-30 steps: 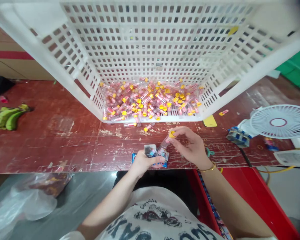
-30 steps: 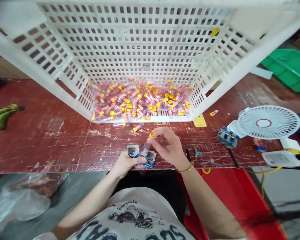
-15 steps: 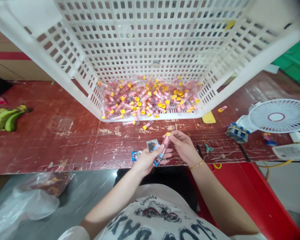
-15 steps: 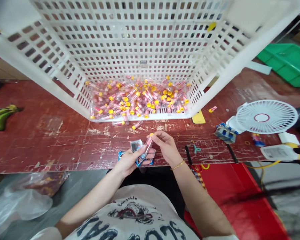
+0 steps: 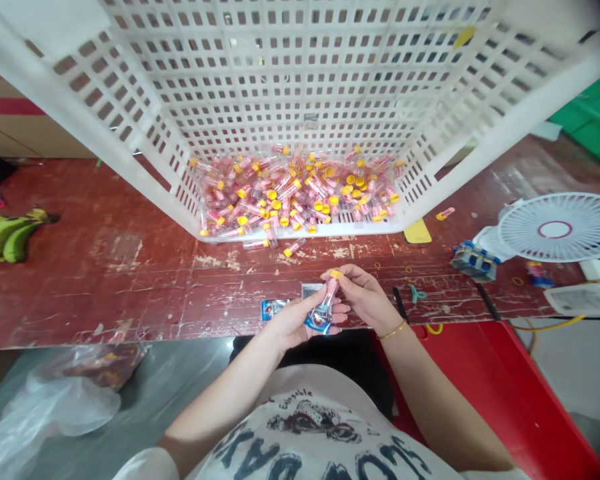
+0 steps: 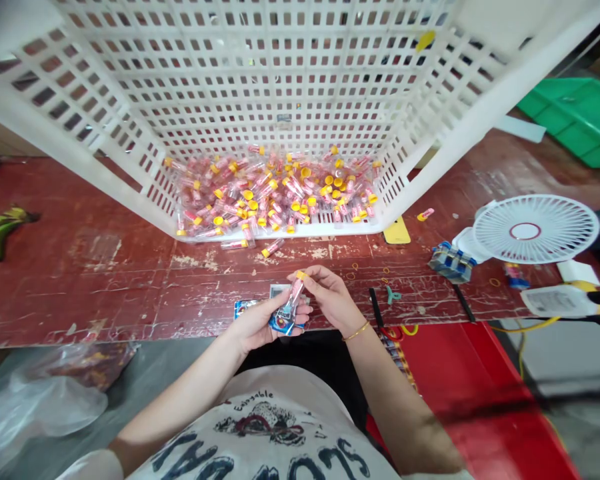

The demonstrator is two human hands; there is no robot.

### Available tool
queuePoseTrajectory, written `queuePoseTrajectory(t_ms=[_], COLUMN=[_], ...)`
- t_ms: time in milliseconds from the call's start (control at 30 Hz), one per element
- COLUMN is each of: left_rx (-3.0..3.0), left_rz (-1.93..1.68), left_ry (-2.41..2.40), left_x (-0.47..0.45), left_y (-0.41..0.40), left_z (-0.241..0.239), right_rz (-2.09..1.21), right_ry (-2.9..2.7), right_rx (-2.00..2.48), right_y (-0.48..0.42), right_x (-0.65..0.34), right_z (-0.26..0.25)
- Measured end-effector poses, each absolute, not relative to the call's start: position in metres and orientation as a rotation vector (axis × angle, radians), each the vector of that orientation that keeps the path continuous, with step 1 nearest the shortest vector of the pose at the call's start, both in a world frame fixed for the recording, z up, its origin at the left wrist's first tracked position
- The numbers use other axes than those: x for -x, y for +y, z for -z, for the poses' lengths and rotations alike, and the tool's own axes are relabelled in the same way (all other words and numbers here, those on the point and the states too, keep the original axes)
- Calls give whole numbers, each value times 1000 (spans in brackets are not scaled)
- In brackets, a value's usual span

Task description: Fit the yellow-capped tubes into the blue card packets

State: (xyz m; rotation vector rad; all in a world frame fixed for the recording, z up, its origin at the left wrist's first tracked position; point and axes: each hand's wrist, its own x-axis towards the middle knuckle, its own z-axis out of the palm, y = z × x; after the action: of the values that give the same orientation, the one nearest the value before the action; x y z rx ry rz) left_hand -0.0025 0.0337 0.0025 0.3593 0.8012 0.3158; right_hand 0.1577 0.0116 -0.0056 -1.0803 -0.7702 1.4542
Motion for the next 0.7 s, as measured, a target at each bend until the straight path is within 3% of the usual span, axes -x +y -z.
queuePoseTrajectory(t_ms=[200, 433, 700], left_rx=[-403, -581, -454], left_rz=[-406, -453, -543], left_ry=[872, 862, 836], left_x=[-8, -4, -7], left_y=[38, 36, 29], left_z=[-6, -7, -15], right_rz=[-1169, -1175, -1165], right_ry=[-941, -887, -1398], right_rx=[1312, 1293, 1333], right_y=[4, 7, -13], right_x=[-150, -167, -153], right_z=[6, -5, -7])
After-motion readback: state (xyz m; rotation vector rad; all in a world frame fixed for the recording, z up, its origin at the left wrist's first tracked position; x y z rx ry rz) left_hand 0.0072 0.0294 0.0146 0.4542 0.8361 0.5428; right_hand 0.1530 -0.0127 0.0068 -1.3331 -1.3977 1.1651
